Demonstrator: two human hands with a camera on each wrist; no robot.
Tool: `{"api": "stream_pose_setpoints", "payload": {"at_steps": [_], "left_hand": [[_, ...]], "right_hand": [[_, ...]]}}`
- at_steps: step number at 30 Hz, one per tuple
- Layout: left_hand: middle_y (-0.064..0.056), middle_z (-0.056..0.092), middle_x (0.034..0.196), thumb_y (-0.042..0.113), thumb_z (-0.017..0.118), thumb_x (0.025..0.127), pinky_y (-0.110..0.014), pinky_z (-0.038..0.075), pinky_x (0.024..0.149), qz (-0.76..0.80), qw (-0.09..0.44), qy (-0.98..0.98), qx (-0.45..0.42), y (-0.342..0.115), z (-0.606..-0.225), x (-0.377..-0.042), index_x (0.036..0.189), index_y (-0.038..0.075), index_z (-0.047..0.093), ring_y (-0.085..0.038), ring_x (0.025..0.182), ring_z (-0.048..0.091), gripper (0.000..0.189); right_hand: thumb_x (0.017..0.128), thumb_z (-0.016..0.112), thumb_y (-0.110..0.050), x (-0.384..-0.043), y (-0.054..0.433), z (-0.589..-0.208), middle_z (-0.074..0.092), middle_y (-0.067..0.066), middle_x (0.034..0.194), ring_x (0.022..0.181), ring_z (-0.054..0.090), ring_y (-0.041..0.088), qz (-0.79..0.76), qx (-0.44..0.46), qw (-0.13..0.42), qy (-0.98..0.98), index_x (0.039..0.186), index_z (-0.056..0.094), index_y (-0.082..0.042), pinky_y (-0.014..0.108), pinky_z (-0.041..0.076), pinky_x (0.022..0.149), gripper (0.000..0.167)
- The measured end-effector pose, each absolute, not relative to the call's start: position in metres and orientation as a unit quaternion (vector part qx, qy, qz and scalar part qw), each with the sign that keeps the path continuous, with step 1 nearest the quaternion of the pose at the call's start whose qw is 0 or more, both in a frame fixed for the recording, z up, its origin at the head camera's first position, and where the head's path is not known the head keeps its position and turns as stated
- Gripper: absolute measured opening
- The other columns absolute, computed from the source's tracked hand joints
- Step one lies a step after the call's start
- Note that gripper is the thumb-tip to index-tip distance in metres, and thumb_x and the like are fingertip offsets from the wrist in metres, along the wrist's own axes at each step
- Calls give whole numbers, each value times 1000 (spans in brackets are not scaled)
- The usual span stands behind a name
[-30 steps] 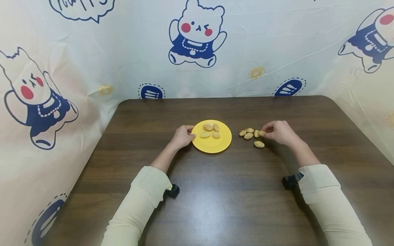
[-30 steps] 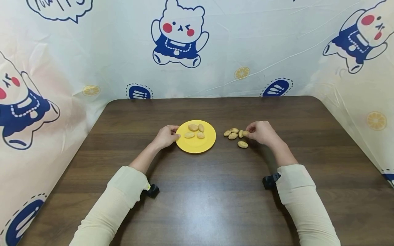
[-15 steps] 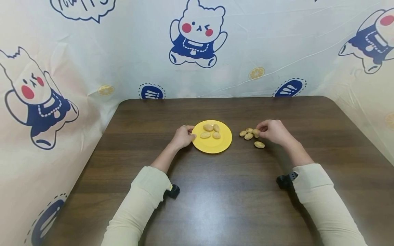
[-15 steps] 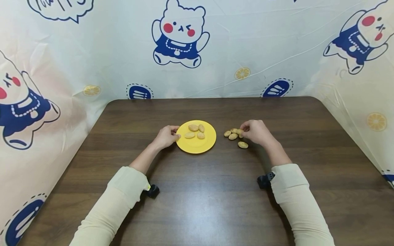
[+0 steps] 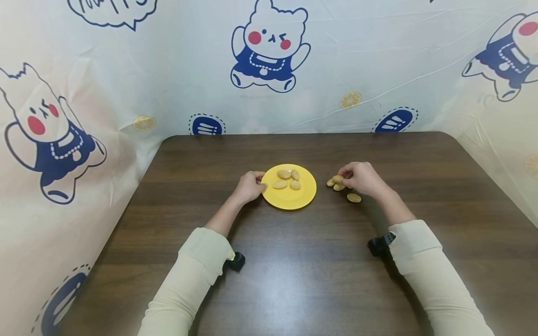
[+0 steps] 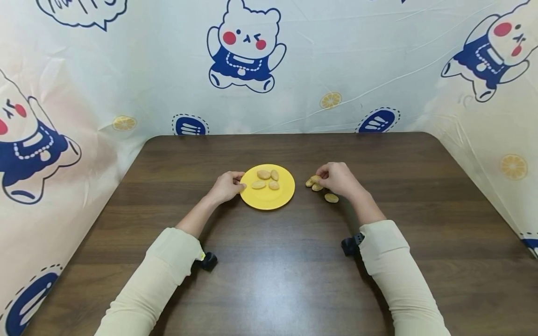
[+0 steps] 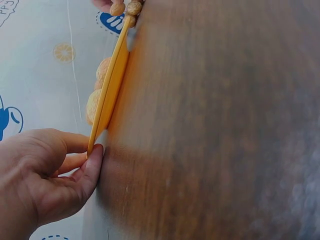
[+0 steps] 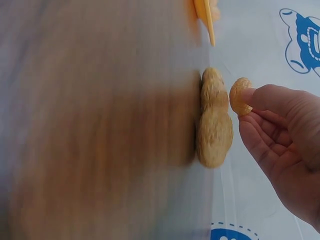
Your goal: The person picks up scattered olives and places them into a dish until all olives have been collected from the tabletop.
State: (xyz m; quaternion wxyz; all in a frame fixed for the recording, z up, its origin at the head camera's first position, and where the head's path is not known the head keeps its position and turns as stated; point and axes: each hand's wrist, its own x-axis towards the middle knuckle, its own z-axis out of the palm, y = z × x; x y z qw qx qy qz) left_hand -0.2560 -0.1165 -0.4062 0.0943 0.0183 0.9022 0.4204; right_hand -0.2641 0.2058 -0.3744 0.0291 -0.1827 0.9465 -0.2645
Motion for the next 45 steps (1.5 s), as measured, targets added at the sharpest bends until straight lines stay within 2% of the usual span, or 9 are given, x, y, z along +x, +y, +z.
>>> {"api": "stream_pose_setpoints", "payload": {"at_steps": [13, 24, 45], "left_hand": [[-10, 52, 111, 9, 58, 90, -27, 47, 75, 417, 93, 904, 18, -118, -406, -256, 134, -2, 46, -19, 96, 50, 46], [-11, 53, 110, 8, 58, 90, -26, 48, 73, 418, 90, 903, 24, -118, -406, -257, 133, -3, 47, -19, 95, 52, 46], [-10, 54, 107, 8, 59, 89, -25, 47, 72, 423, 87, 902, 23, -117, -406, -258, 132, -3, 47, -18, 93, 52, 45]], "right_hand": [[82, 69, -7, -270, 184, -377, 65, 10, 86, 79, 60, 22, -264, -200, 32, 943, 95, 69, 2, 36, 50, 70, 16], [83, 69, -12, -271, 164, -375, 63, 9, 86, 74, 58, 20, -261, -195, 56, 944, 96, 69, -1, 30, 51, 62, 17], [84, 70, -21, -278, 134, -375, 63, 8, 87, 76, 56, 20, -246, -219, 57, 943, 98, 70, -2, 32, 49, 66, 24]]}}
